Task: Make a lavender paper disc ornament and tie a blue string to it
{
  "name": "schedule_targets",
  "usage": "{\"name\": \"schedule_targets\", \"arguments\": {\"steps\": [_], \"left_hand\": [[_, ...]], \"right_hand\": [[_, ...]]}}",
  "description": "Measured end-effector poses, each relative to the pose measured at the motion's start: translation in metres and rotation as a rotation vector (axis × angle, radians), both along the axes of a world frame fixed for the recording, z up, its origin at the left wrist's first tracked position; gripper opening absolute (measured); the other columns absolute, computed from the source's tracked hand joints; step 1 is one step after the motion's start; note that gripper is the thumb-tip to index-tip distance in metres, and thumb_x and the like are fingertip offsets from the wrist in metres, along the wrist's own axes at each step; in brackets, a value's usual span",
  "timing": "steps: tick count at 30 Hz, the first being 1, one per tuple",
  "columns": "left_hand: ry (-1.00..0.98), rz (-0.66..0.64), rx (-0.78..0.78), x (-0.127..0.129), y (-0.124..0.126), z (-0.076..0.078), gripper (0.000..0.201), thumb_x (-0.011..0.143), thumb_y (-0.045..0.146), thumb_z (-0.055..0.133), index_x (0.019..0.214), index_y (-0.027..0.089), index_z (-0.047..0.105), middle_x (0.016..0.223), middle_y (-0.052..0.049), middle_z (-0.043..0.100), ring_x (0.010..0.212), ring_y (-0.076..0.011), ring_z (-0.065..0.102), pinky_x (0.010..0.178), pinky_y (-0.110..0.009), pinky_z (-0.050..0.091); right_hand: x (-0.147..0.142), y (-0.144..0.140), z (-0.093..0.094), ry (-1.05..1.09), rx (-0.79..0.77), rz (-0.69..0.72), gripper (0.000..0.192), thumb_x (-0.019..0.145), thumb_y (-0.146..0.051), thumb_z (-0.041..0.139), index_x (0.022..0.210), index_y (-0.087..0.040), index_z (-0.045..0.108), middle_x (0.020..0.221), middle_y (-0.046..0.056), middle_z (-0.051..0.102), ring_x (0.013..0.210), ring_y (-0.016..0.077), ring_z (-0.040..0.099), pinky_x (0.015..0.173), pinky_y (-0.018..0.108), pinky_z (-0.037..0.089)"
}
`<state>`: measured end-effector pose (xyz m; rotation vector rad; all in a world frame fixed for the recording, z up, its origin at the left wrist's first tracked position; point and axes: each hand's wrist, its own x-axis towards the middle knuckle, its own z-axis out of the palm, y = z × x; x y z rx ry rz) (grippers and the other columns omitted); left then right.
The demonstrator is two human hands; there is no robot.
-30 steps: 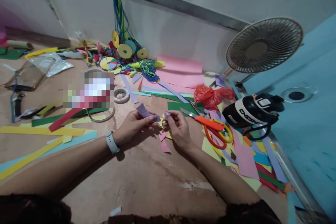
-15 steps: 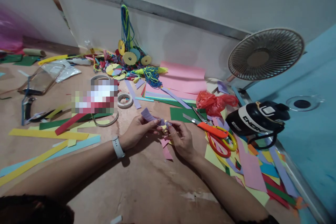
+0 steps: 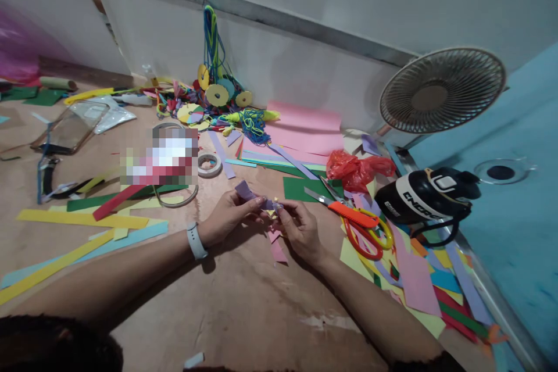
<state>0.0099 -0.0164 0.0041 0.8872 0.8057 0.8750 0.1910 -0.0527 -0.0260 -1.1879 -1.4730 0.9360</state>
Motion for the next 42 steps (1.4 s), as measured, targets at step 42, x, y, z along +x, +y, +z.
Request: {"name": "schedule_targets", "arguments": {"steps": [42], "left_hand": [[0.005,-0.021,0.009,-0.003,0.004,-0.005,0.024,0.074,0.034,0.076,0.085,0.014,0.069,0.077,-0.004,0.072,0.065,-0.014,0.065,0.06,-0.022,0.051]], "right_hand": [[-0.001,0.001,0.011,-0.165,0.169,-0.045,0.016,0.09,-0.031,0.054,0.098,-0.022,0.065,0.089,0.004,0.071,0.072,0.0141,0.065,0.064,0.026,0.054]]}}
